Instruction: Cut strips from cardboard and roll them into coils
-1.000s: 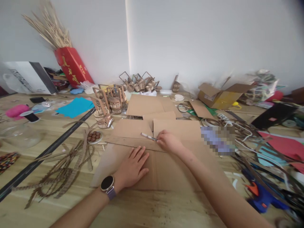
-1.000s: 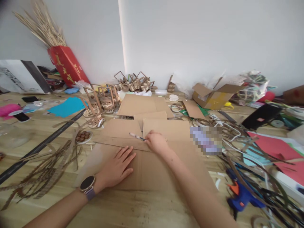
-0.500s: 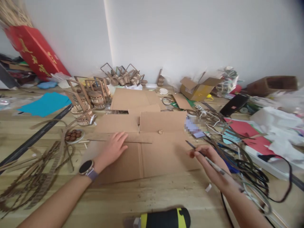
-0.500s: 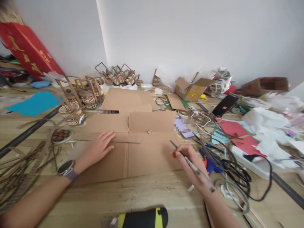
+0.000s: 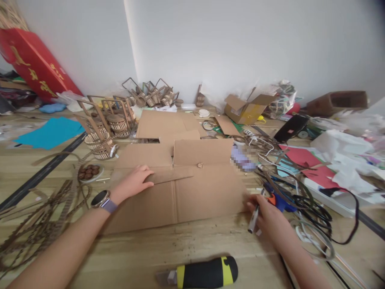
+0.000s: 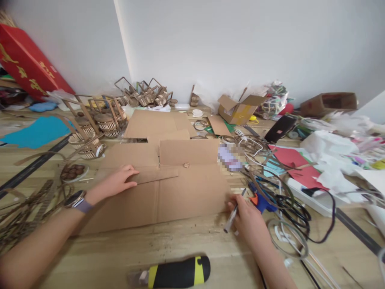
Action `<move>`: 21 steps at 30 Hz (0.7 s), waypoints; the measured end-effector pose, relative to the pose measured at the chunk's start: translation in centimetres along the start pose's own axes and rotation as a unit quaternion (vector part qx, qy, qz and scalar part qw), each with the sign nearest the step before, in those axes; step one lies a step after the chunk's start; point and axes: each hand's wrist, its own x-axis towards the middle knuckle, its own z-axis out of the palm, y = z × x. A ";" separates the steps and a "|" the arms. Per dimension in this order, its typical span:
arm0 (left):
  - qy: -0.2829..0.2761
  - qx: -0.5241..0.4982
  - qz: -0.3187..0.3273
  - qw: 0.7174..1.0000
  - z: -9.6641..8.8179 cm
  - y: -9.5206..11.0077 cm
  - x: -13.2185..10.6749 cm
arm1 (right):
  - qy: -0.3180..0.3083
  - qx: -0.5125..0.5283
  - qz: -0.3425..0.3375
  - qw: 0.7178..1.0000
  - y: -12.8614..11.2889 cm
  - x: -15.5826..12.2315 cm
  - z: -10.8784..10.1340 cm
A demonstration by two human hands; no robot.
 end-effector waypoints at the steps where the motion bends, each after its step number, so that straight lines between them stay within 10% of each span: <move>1: -0.004 -0.006 0.002 1.000 0.2 0.6 0.0 | -0.001 -0.003 -0.003 1.000 0.0 -0.1 -0.1; 13: -0.028 -0.035 0.117 0.992 3.6 13.5 2.9 | -0.017 -0.026 -0.023 0.999 0.7 0.4 -1.2; 21: -0.018 -0.018 0.108 0.994 3.0 12.7 1.2 | -0.023 -0.025 -0.070 0.997 0.7 1.1 -1.3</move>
